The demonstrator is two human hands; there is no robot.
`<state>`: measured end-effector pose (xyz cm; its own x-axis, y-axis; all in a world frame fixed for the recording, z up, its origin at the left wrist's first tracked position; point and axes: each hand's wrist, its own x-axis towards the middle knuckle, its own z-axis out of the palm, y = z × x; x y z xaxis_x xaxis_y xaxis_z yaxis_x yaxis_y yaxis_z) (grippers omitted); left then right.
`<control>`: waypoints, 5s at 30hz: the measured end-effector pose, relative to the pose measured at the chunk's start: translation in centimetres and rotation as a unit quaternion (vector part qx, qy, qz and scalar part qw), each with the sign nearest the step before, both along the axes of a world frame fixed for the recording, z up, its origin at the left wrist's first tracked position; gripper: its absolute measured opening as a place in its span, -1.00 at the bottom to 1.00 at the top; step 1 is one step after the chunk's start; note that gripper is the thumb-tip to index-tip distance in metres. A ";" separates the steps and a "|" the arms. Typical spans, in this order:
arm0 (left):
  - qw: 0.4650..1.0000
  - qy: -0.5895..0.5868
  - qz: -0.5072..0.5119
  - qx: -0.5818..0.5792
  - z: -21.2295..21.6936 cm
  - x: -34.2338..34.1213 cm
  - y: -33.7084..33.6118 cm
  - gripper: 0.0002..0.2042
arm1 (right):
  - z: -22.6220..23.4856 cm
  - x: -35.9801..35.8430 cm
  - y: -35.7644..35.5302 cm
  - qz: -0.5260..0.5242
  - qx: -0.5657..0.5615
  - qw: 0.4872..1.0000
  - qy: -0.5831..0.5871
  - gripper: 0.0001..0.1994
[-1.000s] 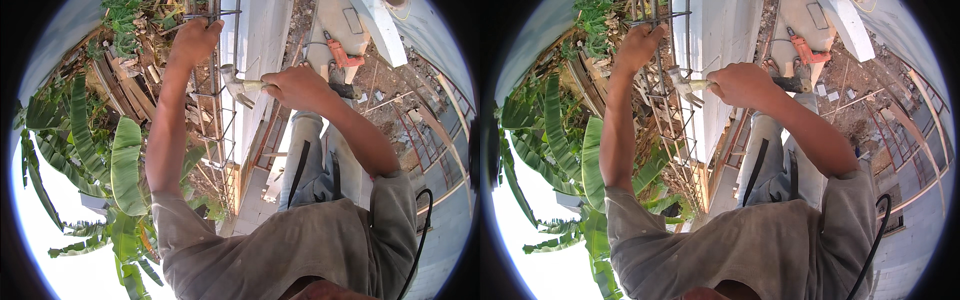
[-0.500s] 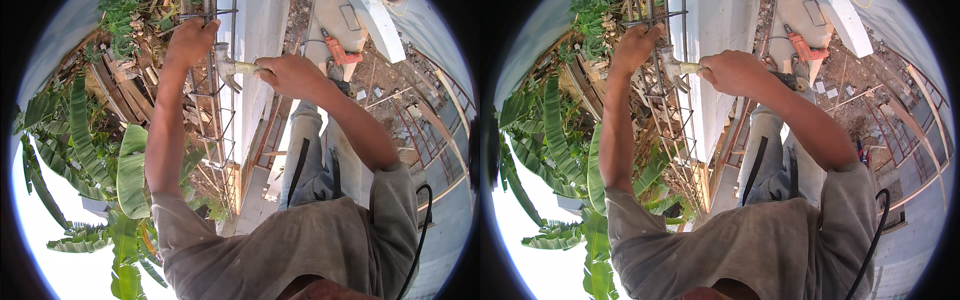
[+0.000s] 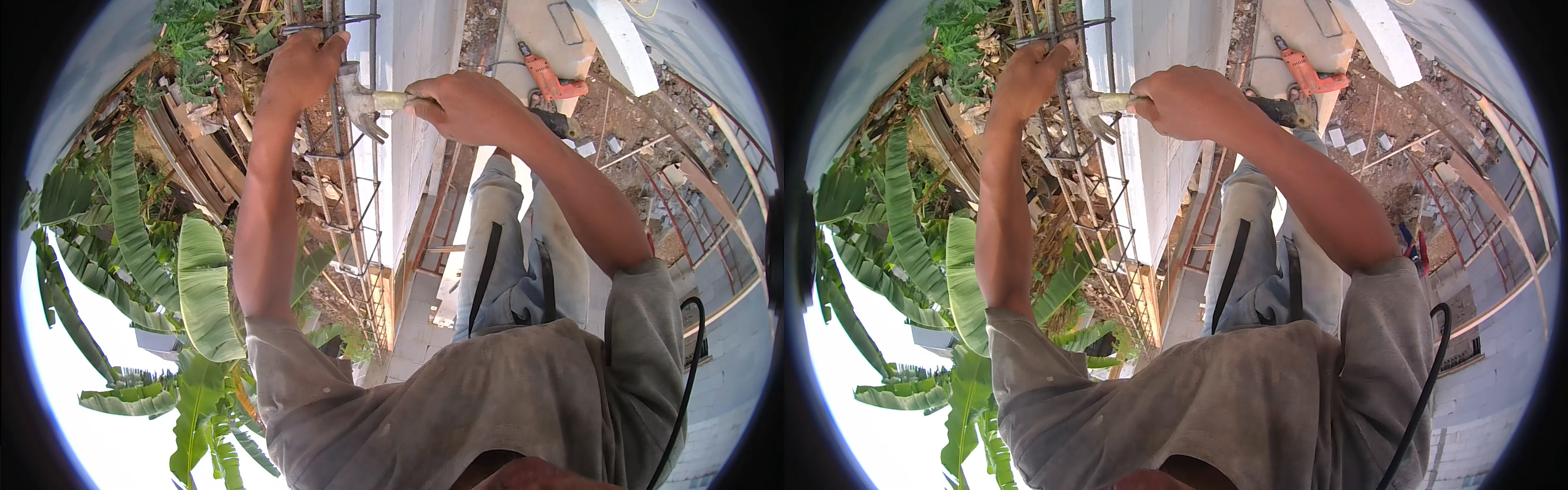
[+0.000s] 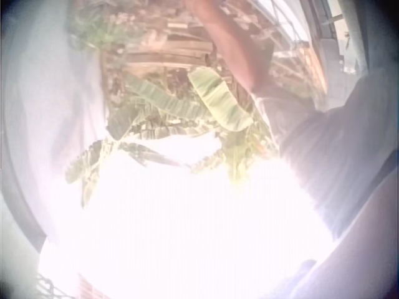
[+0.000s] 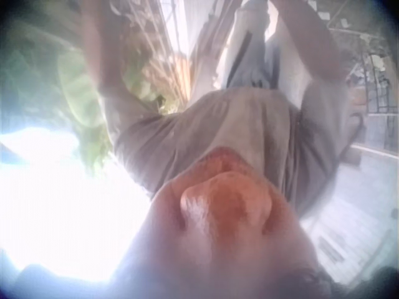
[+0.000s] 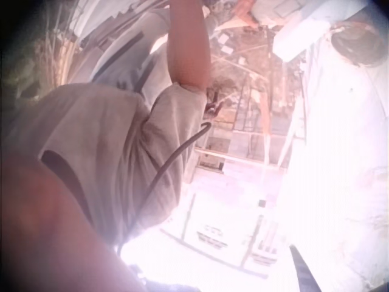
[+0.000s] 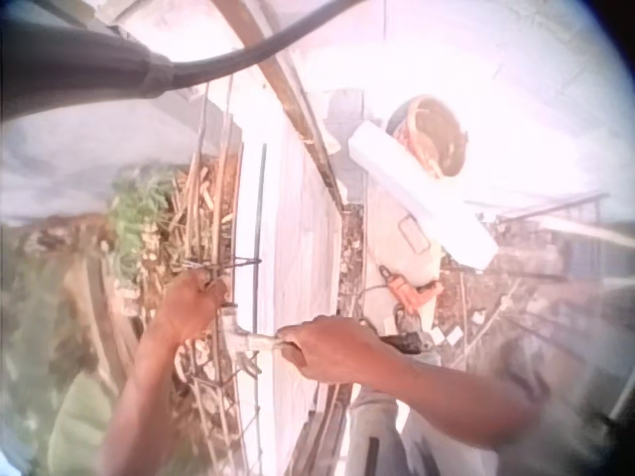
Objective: The person assembles a rebar cage by hand-tying intersecting steel bars with wire ties. They use a hammer to bend and secure the wire, working along the length of the cage on a tiled rooftop.
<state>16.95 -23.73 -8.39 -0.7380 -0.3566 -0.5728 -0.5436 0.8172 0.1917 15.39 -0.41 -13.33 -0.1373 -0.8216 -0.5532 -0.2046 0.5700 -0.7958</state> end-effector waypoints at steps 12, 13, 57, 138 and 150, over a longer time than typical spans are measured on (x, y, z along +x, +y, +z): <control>0.995 0.009 0.083 0.052 -2.7 1.8 -0.2 -0.49 | -3.4 8.5 6.1 -0.351 -0.041 0.889 -0.290 -0.61; 0.986 0.004 0.143 0.091 -3.3 2.2 0.0 -0.53 | -3.5 8.7 6.9 -0.367 -0.026 0.879 -0.303 -0.62; 0.936 0.157 0.315 -0.025 -0.6 18.6 5.1 -0.33 | 2.2 -2.4 -1.7 0.271 -0.018 0.962 -0.001 -0.74; 0.943 0.100 0.314 0.047 3.6 18.3 4.6 -0.21 | 0.2 1.1 -0.3 0.154 0.010 0.987 -0.039 -0.76; 0.933 0.133 0.325 0.083 3.9 18.5 4.9 -0.24 | -1.2 3.2 2.2 0.311 0.008 0.950 -0.007 -0.74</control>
<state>35.48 -18.87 -4.48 -0.5198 -0.7018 -0.4872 -0.8295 0.2780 0.4844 18.60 1.80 -14.54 0.3794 -0.7332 -0.5643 -0.4944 0.3548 -0.7935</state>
